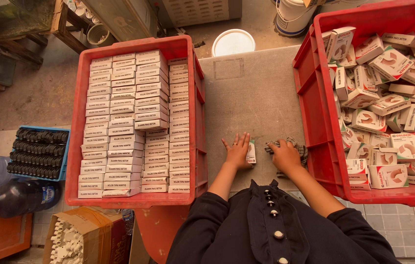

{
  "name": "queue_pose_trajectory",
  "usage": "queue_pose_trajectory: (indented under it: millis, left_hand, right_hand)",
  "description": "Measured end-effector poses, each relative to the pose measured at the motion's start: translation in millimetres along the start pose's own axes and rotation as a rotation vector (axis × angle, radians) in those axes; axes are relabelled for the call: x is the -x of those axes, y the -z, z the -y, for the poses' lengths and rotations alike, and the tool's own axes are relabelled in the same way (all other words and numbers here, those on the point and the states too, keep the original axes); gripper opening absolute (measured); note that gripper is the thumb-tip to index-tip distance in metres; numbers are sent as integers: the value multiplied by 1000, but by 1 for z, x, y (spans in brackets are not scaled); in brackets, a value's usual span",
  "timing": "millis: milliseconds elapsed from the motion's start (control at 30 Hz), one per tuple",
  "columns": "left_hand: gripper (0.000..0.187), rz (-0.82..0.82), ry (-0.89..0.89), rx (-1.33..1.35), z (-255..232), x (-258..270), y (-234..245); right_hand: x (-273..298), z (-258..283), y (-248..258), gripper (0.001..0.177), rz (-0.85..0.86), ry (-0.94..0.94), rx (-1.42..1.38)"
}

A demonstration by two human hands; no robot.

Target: The person repeatedly wipes small white boxes with a checkered cloth on a table surface and then stacks them into a red crate. The task involves picking up boxes from a pile, wiping them, and placing them in an organized stack.

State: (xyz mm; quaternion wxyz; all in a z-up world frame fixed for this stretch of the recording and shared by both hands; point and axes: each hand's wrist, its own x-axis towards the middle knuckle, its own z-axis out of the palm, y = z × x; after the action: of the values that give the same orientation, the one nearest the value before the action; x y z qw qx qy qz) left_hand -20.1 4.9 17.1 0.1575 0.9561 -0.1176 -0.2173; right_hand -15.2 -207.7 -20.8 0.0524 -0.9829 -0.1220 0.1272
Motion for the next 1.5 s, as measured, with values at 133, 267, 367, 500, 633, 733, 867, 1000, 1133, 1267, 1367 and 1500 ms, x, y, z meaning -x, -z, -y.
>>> queue_pose_trajectory:
  millis: [133, 267, 367, 500, 633, 733, 867, 1000, 1133, 1267, 1367, 1500]
  left_hand:
    - [124, 46, 43, 45, 17, 2, -8]
    - [123, 14, -13, 171, 26, 3, -13]
    - [126, -14, 12, 200, 28, 7, -6]
    - [123, -12, 40, 188, 33, 14, 1]
    - [125, 32, 5, 182, 44, 10, -4]
    - [119, 37, 12, 190, 43, 10, -4]
    - [120, 5, 23, 198, 44, 8, -5]
    - [115, -29, 22, 176, 49, 3, -20]
    - [116, -28, 47, 179, 46, 7, -15]
    - [119, -19, 41, 188, 43, 16, -5]
    - [124, -1, 25, 204, 43, 15, -3]
    - [122, 0, 32, 214, 49, 10, -18]
  right_hand:
    - [3, 37, 5, 41, -122, 144, 36]
    - [7, 65, -2, 44, -30, 392, 4]
    - [10, 64, 4, 54, 82, 440, -21]
    - [12, 59, 2, 53, 45, 456, -53]
    - [-4, 66, -2, 54, -3, 522, 109]
    - [-20, 68, 14, 54, 101, 452, 176]
    - [-17, 71, 7, 58, 152, 321, 108]
    - [3, 75, -32, 60, 37, 556, 95]
    - [-16, 74, -14, 55, 46, 626, 76]
    - [-21, 70, -8, 54, 117, 461, 58]
    - [-17, 70, -11, 61, 172, 298, -23]
    - [2, 79, -38, 63, 64, 461, 52]
